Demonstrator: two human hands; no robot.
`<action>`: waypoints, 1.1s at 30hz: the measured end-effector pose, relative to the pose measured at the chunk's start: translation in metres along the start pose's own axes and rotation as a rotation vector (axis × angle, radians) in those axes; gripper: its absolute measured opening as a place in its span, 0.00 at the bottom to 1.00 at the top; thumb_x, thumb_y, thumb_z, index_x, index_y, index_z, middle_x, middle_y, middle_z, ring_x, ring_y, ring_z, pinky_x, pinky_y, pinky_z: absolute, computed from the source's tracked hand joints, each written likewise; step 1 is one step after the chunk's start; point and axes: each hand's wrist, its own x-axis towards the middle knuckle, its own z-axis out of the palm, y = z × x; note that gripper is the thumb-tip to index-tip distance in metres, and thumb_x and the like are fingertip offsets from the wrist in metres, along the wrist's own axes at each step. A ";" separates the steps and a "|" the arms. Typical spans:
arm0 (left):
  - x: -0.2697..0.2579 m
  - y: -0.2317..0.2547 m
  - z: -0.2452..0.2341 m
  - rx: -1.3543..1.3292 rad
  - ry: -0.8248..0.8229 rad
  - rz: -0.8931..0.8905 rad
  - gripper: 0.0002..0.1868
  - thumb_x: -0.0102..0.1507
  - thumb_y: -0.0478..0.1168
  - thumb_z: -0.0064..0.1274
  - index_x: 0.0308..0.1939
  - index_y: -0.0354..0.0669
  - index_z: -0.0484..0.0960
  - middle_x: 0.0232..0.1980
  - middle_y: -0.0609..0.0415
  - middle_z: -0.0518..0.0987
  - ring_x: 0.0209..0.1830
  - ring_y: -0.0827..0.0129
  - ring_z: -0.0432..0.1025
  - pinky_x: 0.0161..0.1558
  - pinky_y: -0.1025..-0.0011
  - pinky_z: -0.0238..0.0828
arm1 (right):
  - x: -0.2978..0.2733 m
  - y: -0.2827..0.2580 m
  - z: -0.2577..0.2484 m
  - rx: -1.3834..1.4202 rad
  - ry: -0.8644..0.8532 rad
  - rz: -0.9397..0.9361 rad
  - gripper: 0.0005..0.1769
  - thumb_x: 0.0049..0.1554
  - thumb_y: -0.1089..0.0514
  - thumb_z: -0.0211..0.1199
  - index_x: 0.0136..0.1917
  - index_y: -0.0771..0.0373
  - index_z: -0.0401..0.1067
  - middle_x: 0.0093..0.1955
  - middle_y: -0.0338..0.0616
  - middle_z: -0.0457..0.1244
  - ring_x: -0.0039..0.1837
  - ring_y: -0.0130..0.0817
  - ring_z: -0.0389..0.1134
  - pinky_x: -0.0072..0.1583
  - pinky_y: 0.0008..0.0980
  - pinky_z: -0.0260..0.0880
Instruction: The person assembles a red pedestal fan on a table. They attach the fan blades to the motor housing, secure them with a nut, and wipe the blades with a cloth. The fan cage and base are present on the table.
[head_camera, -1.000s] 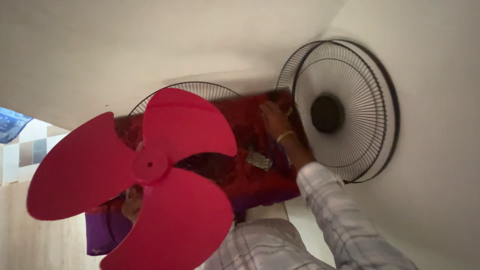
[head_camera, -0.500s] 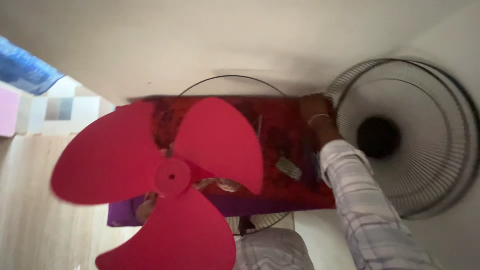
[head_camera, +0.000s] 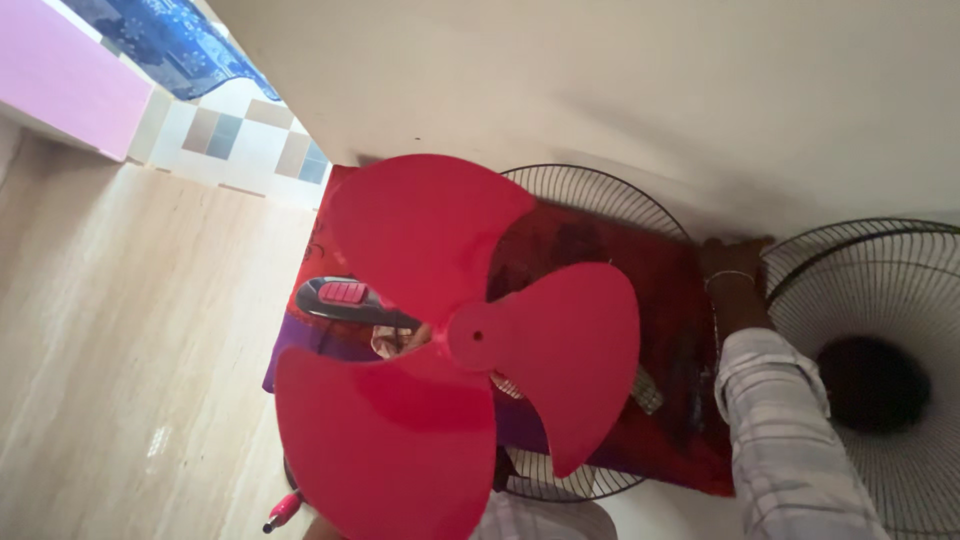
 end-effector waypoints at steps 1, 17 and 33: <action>-0.013 -0.008 -0.005 -0.004 0.019 -0.030 0.36 0.66 0.42 0.57 0.75 0.43 0.60 0.68 0.46 0.71 0.63 0.60 0.69 0.60 0.63 0.70 | 0.002 -0.002 -0.002 -0.001 -0.015 0.015 0.11 0.56 0.56 0.58 0.49 0.63 0.77 0.53 0.54 0.69 0.58 0.50 0.70 0.63 0.46 0.69; -0.080 -0.082 -0.033 -0.066 0.148 -0.170 0.34 0.66 0.40 0.57 0.74 0.43 0.62 0.65 0.45 0.72 0.61 0.59 0.69 0.59 0.63 0.70 | -0.005 -0.006 0.003 -0.003 -0.094 0.073 0.13 0.57 0.55 0.59 0.52 0.62 0.78 0.56 0.53 0.69 0.60 0.50 0.70 0.64 0.45 0.69; -0.065 -0.130 -0.028 -0.089 0.163 -0.184 0.33 0.66 0.39 0.57 0.74 0.44 0.64 0.63 0.45 0.73 0.59 0.58 0.70 0.57 0.63 0.71 | 0.002 -0.023 0.003 0.033 -0.107 0.125 0.16 0.58 0.53 0.60 0.55 0.61 0.79 0.59 0.52 0.69 0.61 0.50 0.70 0.65 0.45 0.68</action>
